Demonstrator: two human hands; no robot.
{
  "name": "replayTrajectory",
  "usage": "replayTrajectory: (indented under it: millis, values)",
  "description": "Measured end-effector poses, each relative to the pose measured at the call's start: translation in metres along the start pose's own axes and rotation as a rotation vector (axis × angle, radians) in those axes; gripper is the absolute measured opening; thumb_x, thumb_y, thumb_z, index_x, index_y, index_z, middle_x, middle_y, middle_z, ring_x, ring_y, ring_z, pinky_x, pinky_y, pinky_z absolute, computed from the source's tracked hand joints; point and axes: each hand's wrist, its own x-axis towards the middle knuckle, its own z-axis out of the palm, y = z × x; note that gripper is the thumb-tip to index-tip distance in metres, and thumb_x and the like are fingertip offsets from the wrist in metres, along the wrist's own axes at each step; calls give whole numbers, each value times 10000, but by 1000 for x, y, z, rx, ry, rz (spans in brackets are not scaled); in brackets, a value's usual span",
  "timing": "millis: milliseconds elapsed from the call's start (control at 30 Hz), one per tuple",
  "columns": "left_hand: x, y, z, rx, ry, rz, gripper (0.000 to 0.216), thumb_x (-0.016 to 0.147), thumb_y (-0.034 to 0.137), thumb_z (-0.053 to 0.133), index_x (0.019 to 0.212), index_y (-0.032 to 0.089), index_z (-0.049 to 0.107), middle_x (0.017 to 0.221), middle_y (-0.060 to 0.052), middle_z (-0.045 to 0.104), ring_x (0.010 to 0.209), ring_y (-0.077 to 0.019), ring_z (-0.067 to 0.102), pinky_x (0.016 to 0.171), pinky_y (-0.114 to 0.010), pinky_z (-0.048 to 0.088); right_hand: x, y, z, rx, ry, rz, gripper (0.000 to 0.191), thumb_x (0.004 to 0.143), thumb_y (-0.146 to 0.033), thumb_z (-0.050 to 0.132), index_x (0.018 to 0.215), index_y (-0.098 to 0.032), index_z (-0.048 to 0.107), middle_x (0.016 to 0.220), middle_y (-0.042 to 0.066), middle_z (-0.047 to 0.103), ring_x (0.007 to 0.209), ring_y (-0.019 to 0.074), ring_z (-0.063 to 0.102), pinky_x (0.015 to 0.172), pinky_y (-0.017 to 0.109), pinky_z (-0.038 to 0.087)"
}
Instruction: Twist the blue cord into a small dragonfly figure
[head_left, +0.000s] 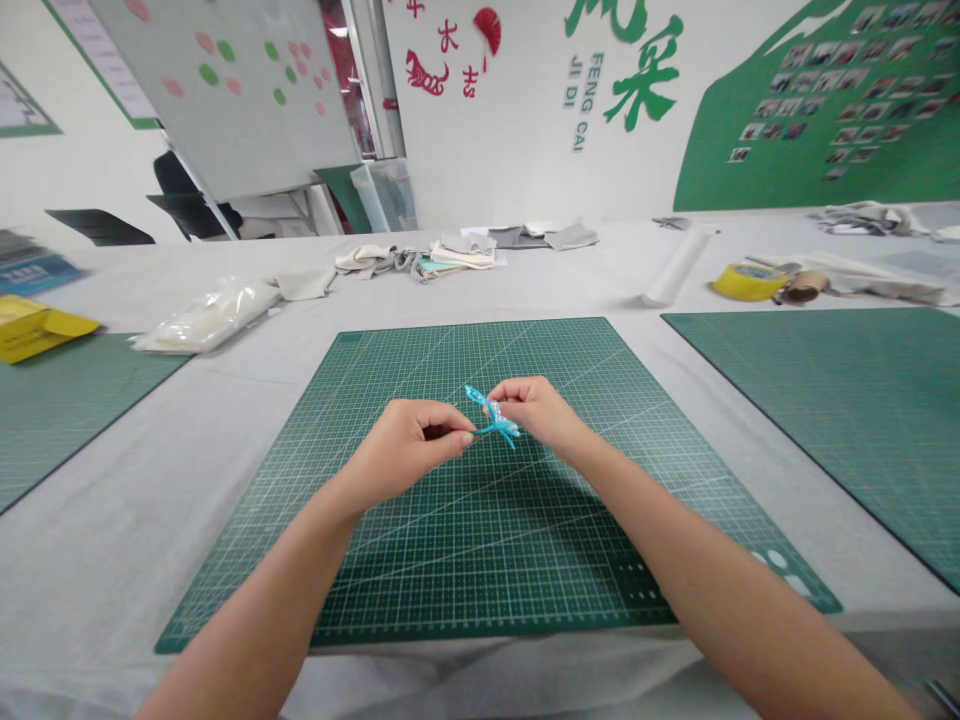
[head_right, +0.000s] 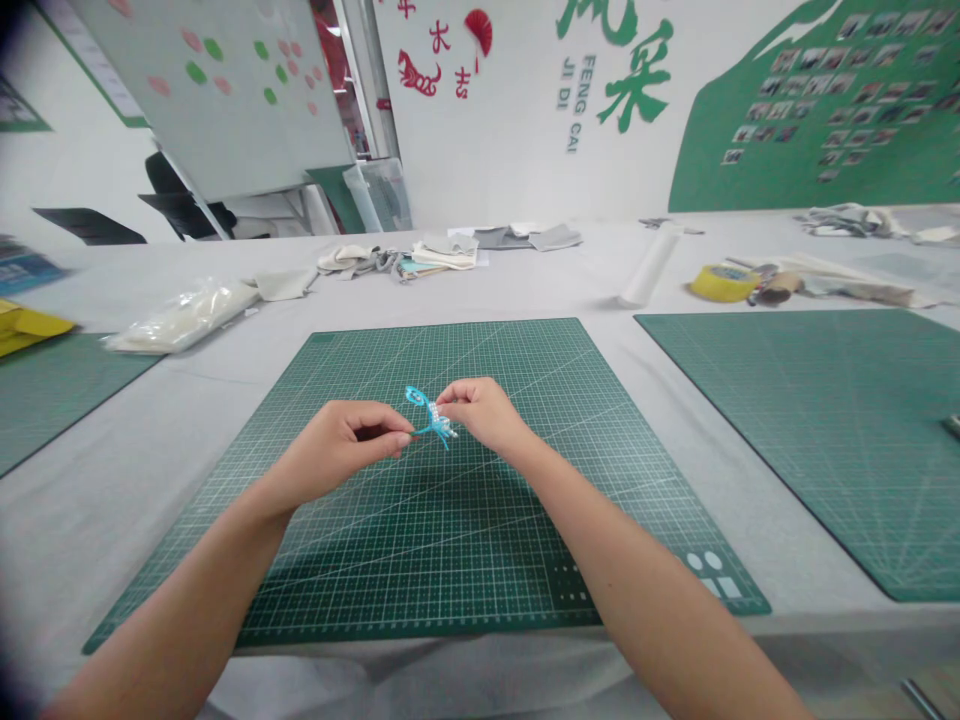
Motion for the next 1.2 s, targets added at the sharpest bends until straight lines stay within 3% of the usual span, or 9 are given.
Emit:
replayTrajectory:
  millis: [267,467,867,1000,1100,1200]
  values:
    - [6,-7,-1,-89,291,-51,172,808,289,588,790,164,704,677,-20,683,660,-152,602,626,-267,450,-8,-7,10,24,-56,28,100,696,-244,637,650,-157,618,530,-58,451,515,77,370,530,235,295]
    - [8,-14,-2,-74,409,-116,182,800,297,588,788,157,704,652,-16,670,610,-142,573,582,-263,432,-22,-26,13,-98,-124,-127,103,769,-226,605,692,-169,641,476,-85,321,474,67,317,503,228,272]
    - [9,-18,8,87,341,-132,181,810,284,574,824,187,725,716,-14,710,677,-162,627,642,-279,447,-32,-35,14,-134,-138,-237,129,803,-265,608,747,-167,670,490,-82,274,478,65,285,484,214,265]
    - [7,-17,14,259,252,-107,202,830,282,538,815,221,730,748,0,716,700,-169,623,627,-277,418,-32,-37,13,-193,-47,-298,154,828,-283,597,770,-168,681,479,-79,292,467,68,294,478,216,268]
    - [6,-15,17,362,166,-96,219,836,269,515,802,238,730,765,7,720,706,-171,617,609,-273,395,-30,-35,9,-288,80,-380,148,847,-274,588,788,-174,679,506,-59,421,497,78,379,515,219,317]
    - [5,-13,17,399,96,-74,231,829,247,506,800,241,735,790,6,728,713,-170,620,605,-268,388,-27,-31,7,-417,182,-474,132,869,-227,558,812,-179,666,681,-10,620,633,100,530,628,228,391]
